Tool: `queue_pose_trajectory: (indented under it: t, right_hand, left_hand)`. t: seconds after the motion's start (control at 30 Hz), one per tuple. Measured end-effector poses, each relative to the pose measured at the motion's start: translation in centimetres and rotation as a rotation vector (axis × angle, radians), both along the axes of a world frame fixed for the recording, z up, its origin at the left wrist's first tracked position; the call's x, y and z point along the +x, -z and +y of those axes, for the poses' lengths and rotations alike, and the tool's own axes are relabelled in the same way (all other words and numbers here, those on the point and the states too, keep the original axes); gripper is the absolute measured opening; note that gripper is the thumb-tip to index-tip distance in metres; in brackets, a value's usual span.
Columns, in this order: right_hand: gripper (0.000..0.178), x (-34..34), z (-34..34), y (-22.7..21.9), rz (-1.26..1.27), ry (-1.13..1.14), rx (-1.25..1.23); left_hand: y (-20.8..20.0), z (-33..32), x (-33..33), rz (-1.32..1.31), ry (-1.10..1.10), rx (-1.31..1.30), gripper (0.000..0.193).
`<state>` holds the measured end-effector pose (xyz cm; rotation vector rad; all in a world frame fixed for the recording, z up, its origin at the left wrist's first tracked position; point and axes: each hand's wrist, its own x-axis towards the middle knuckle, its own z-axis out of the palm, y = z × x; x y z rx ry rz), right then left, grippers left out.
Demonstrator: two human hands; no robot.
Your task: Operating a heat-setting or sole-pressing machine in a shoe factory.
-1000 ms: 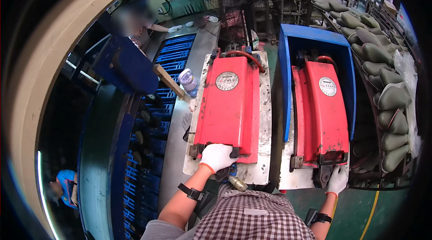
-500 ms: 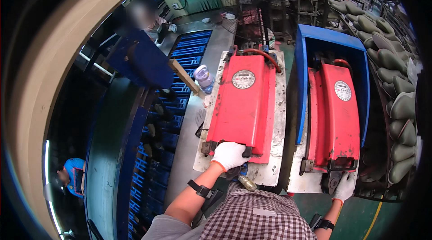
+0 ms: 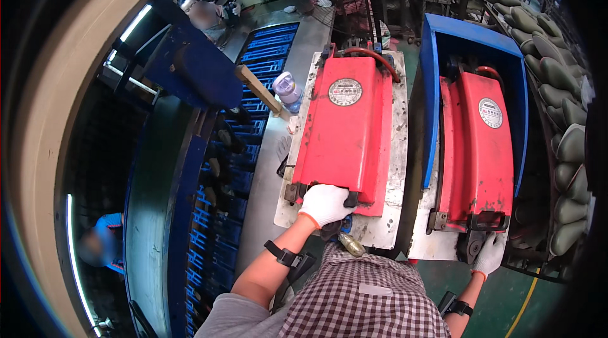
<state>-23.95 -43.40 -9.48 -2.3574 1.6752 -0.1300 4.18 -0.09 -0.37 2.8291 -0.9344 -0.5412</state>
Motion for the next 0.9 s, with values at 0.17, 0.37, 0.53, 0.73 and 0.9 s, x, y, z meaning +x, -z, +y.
queue_pose_trajectory:
  t: [0.17, 0.37, 0.53, 0.73, 0.9]
  right_hand:
    - [0.047, -0.5, -0.5, 1.0, -0.025, 0.006, -0.038]
    - [0.049, -1.7, -1.9, 3.0, -0.052, -0.006, -0.048]
    - [0.047, -1.1, -1.5, 2.5, -0.041, -0.010, -0.058]
    - [0.045, -0.5, -0.4, 0.9, -0.067, -0.008, -0.021]
    - [0.045, -0.5, -0.6, 1.2, -0.104, -0.020, -0.036]
  left_hand:
    - [0.0, -0.2, 0.0, 0.022, -0.012, -0.005, 0.049]
    - [0.4, -0.1, -0.1, -0.034, 0.015, -0.027, 0.047]
    - [0.5, -0.4, 0.1, -0.008, -0.017, -0.018, 0.047]
    - [0.3, -0.1, 0.0, -0.003, -0.013, -0.001, 0.049]
    - [0.1, -0.2, 0.0, -0.005, -0.006, -0.009, 0.049]
